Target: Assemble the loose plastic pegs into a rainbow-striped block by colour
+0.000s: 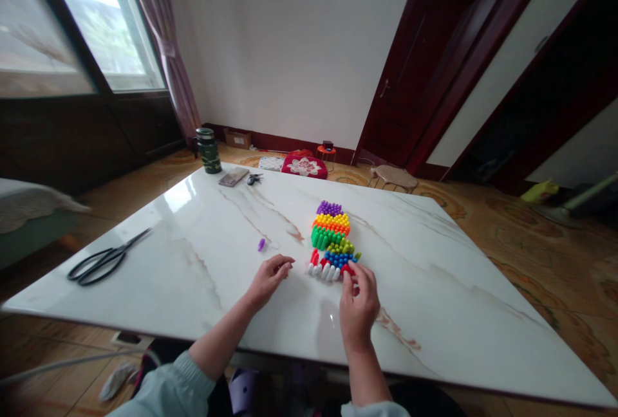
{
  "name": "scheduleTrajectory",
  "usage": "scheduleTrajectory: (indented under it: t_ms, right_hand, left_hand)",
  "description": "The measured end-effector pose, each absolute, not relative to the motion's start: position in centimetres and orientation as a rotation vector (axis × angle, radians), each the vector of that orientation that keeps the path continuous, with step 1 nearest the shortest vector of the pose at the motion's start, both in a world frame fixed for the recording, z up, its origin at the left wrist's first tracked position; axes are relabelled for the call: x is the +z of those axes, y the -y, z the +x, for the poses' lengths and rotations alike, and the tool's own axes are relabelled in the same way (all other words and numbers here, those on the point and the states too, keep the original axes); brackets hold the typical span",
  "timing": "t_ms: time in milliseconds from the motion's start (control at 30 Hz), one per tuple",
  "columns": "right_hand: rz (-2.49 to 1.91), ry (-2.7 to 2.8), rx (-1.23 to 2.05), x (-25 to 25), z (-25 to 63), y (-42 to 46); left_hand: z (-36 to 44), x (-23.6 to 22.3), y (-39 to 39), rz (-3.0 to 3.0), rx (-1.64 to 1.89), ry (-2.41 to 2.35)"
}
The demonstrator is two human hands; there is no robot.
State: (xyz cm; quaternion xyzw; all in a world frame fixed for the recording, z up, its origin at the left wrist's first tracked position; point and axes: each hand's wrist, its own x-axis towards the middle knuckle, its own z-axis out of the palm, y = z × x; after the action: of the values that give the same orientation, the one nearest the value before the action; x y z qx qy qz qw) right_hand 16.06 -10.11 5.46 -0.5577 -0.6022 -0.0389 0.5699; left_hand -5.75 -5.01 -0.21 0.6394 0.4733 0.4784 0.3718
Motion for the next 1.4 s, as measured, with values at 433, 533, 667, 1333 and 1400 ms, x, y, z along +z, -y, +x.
scheduleTrajectory:
  t_ms: [433, 533, 667, 1333, 1400]
  right_hand:
    - [-1.313, 1.789, 0.435, -0.1, 11.8, 11.6]
    - [-1.367, 1.930, 0.433, -1.4, 10.8, 12.2]
    - [-1.390, 1.940, 0.435, -1.2, 10.8, 12.6]
    - [-1.396, 1.865, 0.503, -0.8, 10.7, 12.2]
    - [-1.410, 1.790, 0.534, -1.1, 10.8, 12.1]
  left_hand:
    - [-6.0, -0.1, 5.3, 1.833, 1.392, -2.096]
    - [-5.9, -0.3, 4.8, 1.768, 1.025, -2.378]
    - [-6.1, -0.6, 4.4, 1.973, 0.889, -2.207]
    - [-5.7, -0.5, 2.8, 1.952, 1.147, -1.703]
    - [-5.8, -0.1, 4.2, 1.930, 1.187, -1.535]
